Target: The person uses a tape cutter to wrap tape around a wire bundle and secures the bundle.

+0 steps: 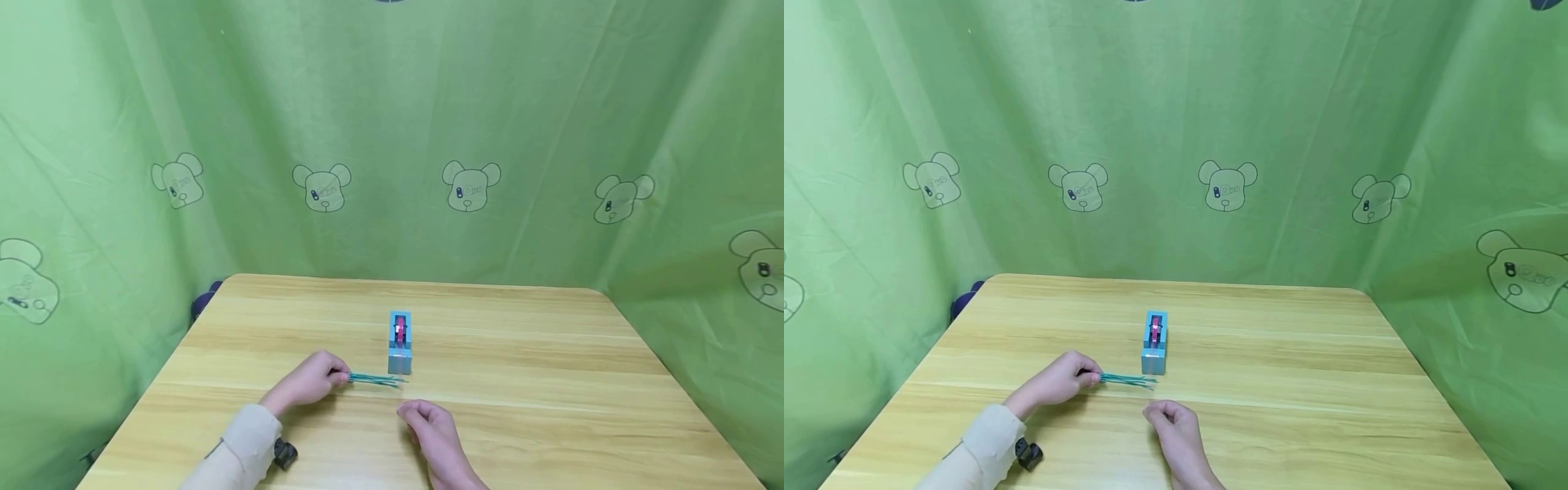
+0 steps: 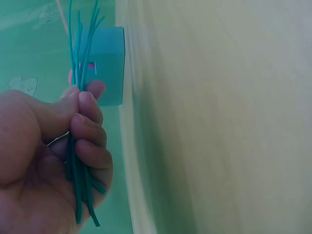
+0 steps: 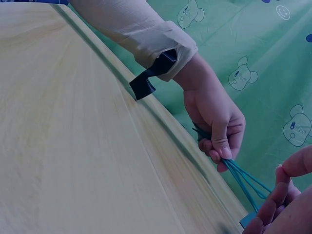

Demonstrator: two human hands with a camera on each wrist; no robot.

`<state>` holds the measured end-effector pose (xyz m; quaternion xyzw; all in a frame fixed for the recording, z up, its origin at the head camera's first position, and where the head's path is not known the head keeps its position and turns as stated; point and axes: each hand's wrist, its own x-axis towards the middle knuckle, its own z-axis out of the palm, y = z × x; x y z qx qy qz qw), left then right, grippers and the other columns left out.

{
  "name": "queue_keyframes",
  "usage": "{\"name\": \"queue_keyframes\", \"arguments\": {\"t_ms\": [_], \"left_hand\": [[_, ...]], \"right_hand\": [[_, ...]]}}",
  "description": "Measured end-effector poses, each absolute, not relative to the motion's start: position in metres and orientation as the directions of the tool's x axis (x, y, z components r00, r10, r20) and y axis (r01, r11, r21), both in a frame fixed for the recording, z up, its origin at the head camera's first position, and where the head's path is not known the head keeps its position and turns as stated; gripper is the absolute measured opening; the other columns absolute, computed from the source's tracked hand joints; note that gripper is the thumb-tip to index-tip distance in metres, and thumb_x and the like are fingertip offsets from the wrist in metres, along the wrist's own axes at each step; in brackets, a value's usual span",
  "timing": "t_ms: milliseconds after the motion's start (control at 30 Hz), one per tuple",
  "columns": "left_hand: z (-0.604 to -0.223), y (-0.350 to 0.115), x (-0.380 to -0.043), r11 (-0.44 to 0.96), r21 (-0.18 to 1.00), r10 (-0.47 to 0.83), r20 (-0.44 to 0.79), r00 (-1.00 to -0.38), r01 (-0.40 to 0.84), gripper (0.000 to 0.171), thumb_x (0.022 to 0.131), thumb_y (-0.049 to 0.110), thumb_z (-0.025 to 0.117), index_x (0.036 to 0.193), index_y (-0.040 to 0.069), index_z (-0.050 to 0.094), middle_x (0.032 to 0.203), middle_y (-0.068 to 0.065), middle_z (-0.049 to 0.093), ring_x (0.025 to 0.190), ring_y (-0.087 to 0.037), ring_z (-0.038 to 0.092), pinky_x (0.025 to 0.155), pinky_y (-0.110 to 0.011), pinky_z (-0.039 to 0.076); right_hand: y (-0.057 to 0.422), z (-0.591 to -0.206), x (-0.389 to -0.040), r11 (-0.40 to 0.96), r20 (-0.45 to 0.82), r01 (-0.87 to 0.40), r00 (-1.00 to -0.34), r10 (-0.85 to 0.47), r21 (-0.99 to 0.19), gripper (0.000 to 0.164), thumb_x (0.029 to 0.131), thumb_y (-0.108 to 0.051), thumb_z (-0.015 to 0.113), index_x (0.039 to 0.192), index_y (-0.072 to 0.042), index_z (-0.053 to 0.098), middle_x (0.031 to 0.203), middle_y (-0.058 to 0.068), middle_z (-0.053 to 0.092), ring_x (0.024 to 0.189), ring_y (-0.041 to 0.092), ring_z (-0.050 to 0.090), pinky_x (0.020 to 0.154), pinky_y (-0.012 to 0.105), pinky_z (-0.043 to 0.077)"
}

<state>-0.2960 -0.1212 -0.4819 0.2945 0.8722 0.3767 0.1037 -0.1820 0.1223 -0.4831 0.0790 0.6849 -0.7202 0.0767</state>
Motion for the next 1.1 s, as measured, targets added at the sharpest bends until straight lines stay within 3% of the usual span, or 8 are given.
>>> {"name": "queue_keyframes", "arguments": {"t_ms": [233,533,1100], "left_hand": [[-0.481,-0.114,-0.294,0.546,0.724,0.591,0.024,-0.806,0.422,0.020,0.099,0.006,0.059,0.084,0.009,0.072,0.068,-0.001,0.058,0.057,-0.008,0.043,0.054,-0.023,0.040],[-0.479,-0.105,-0.290,0.533,0.737,0.594,0.024,-0.804,0.415,0.024,0.099,0.006,0.057,0.078,0.008,0.069,0.061,0.006,0.049,0.054,-0.007,0.041,0.054,-0.023,0.039],[-0.482,-0.090,-0.285,0.521,0.752,0.589,0.025,-0.808,0.403,0.021,0.097,0.007,0.059,0.081,0.010,0.072,0.064,0.005,0.055,0.055,-0.007,0.044,0.053,-0.024,0.040]], "right_hand": [[0.122,-0.484,-0.183,-0.041,-0.228,0.228,-0.974,-0.002,-0.973,0.016,0.093,-0.015,0.063,0.097,0.001,0.068,0.068,-0.001,0.048,0.074,0.017,0.047,0.068,0.028,0.041],[0.122,-0.483,-0.183,-0.042,-0.236,0.235,-0.972,0.005,-0.971,0.016,0.093,-0.014,0.063,0.096,0.001,0.068,0.069,-0.001,0.049,0.075,0.017,0.047,0.069,0.029,0.041],[0.122,-0.483,-0.182,-0.053,-0.236,0.236,-0.972,-0.007,-0.970,0.017,0.093,-0.017,0.064,0.095,-0.001,0.068,0.076,-0.002,0.049,0.081,0.018,0.046,0.068,0.028,0.041]]}}
